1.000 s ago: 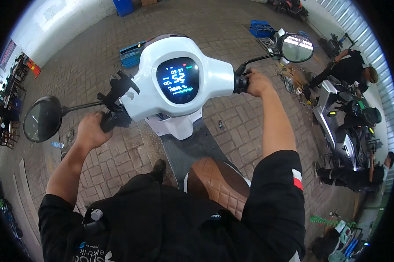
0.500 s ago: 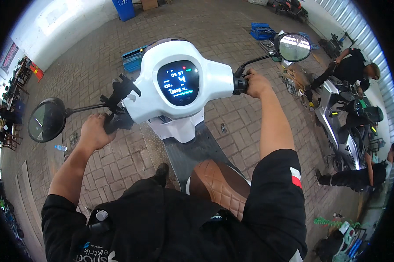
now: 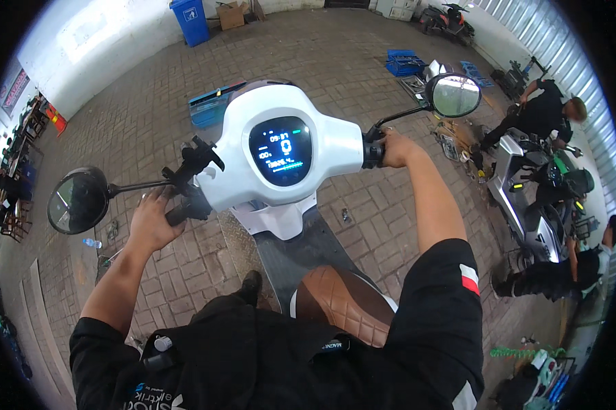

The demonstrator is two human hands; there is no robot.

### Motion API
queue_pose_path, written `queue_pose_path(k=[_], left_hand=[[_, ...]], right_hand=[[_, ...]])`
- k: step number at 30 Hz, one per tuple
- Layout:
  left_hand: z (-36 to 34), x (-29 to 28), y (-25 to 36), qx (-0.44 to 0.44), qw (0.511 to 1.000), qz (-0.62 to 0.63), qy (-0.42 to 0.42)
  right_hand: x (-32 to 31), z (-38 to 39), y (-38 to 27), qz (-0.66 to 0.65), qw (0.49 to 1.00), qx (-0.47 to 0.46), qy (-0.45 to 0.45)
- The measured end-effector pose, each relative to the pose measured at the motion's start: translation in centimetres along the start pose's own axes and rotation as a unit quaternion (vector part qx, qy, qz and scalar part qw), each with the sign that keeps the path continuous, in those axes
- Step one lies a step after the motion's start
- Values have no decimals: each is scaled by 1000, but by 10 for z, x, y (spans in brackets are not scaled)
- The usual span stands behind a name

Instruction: The person operates the controls of an electric scooter, opens the seat compartment to access internal components, and retrieves a T-handle wrench from a blue toolbox to perform adjustments inside the battery bay.

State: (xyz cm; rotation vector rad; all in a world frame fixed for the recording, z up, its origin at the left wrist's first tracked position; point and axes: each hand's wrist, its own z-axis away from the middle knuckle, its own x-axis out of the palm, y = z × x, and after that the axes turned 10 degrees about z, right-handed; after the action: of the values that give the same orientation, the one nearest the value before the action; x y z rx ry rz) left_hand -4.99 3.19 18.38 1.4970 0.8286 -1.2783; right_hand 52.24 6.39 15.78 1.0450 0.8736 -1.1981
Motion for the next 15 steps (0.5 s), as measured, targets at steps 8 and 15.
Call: queue_pose_path(k=[8, 15], left_hand=[[5, -6, -1, 11, 1000, 25, -2], [2, 1, -5, 40, 999, 9, 25]], right_hand=[[32, 24, -31, -61, 954, 132, 262], [63, 12, -36, -11, 884, 174, 434]])
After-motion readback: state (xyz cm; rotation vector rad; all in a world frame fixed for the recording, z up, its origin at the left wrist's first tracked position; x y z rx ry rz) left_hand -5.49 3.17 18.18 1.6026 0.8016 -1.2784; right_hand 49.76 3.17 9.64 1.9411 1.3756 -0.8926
